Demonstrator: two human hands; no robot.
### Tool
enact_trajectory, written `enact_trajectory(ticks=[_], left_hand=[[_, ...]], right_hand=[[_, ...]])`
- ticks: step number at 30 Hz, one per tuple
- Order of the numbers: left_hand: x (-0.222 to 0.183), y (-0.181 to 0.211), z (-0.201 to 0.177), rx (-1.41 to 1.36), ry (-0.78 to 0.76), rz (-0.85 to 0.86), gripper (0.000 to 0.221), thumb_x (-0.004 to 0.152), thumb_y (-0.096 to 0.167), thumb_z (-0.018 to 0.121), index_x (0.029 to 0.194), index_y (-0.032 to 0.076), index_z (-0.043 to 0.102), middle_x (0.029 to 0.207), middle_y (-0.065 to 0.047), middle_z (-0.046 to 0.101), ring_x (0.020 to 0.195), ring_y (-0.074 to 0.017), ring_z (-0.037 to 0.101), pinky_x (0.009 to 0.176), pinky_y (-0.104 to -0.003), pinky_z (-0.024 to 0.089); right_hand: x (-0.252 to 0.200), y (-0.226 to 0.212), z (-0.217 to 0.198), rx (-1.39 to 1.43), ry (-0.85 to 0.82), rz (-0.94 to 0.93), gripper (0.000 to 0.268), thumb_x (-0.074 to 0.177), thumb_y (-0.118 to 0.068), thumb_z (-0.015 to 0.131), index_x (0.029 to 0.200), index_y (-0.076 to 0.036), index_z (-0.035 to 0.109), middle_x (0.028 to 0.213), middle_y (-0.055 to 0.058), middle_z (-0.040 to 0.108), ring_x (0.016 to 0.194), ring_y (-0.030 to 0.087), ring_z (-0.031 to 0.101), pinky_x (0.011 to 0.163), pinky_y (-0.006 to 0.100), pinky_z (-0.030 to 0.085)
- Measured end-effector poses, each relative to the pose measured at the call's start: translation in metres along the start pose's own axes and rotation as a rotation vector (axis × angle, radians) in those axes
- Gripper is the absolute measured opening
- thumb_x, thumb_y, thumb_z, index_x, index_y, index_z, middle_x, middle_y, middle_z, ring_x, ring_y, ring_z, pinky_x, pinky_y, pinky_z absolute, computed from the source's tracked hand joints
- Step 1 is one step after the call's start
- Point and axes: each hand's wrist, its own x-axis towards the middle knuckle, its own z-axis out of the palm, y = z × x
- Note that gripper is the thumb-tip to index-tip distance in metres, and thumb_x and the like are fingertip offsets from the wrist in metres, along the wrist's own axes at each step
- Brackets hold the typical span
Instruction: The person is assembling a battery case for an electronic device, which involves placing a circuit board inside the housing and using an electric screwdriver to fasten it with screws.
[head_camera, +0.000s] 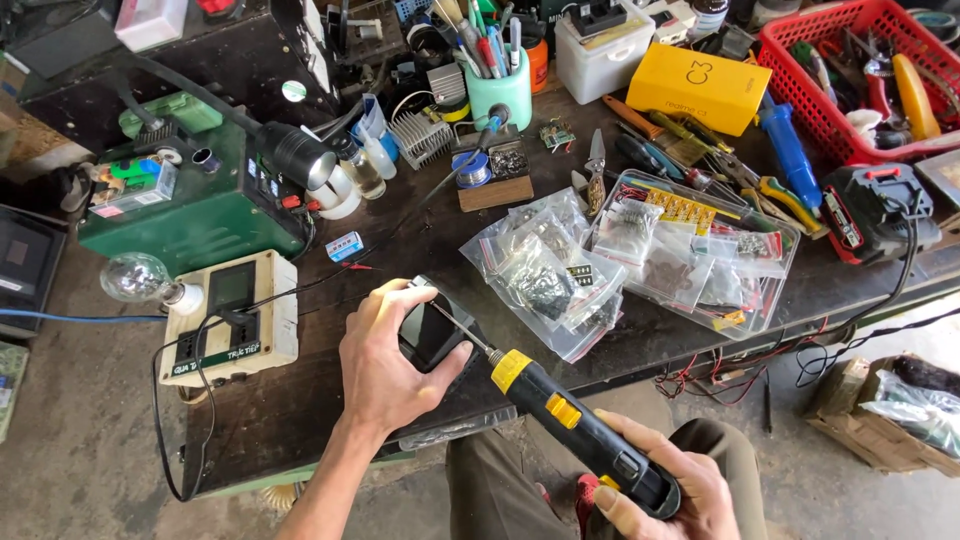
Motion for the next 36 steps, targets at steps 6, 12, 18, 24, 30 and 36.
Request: enact_trajectory(ticks=[6,12,18,24,30,36], left_hand=[[-0.001,0.001,0.004,0.027,0.011,0.006,0.055,0.069,0.041,0.082,0.116,0.018,0.068,0.121,-0.006,0.068,0.123,-0.0236,0.062,0.097,-0.043,0.046],[-0.005,-0.004,0.008,0.111,-0.009,0.029,0.054,0.072,0.05,0.081,0.116,0.02,0.071,0.128,-0.012,0.064,0.12,-0.0267,0.063,0.092,-0.045,0.048],[-0.005,-0.004,0.008,0.123,-0.026,0.043,0.052,0.073,0.05,0.08,0.115,0.02,0.072,0.127,-0.01,0.063,0.117,-0.0266,0.063,0.093,-0.045,0.048],[-0.006,-0.003,0.008,0.115,-0.019,0.017,0.053,0.073,0.051,0.078,0.116,0.021,0.069,0.13,-0.01,0.063,0.118,-0.027,0.063,0.094,-0.045,0.048],[0.001,0.012,-0.002,0.089,-0.072,-0.057,0.07,0.071,0.045,0.077,0.13,0.015,0.055,0.129,-0.003,0.063,0.114,-0.0275,0.063,0.096,-0.046,0.047],[0.0,0.012,-0.003,0.105,-0.142,-0.186,0.09,0.066,0.045,0.084,0.141,0.006,0.051,0.137,-0.01,0.061,0.125,-0.0303,0.059,0.103,-0.047,0.045]], right_hand=[[-0.002,0.012,0.006,0.036,-0.001,-0.109,0.054,0.069,-0.032,0.083,0.119,-0.012,0.079,0.071,-0.007,0.08,0.046,0.002,0.046,0.047,0.015,0.041],[0.008,0.031,0.008,-0.125,0.006,-0.64,0.063,0.075,-0.024,0.081,0.131,-0.004,0.06,0.07,-0.001,0.07,0.043,0.008,0.058,0.046,0.021,0.051],[-0.007,0.034,-0.001,0.073,-0.061,0.085,0.062,0.063,-0.022,0.092,0.124,-0.018,0.082,0.068,-0.002,0.081,0.051,0.005,0.056,0.05,0.02,0.04],[0.018,0.0,-0.018,-0.017,-0.176,-0.319,0.054,0.08,-0.03,0.076,0.126,-0.005,0.068,0.075,-0.002,0.076,0.047,0.006,0.051,0.045,0.018,0.046],[0.0,0.007,-0.004,-0.029,-0.076,-0.082,0.049,0.072,-0.031,0.081,0.118,-0.015,0.078,0.054,-0.005,0.057,0.039,0.008,0.042,0.04,0.022,0.039],[-0.007,0.017,0.014,-0.133,0.096,-0.231,0.05,0.07,-0.031,0.079,0.117,-0.016,0.075,0.066,-0.005,0.079,0.038,0.007,0.051,0.047,0.018,0.047]])
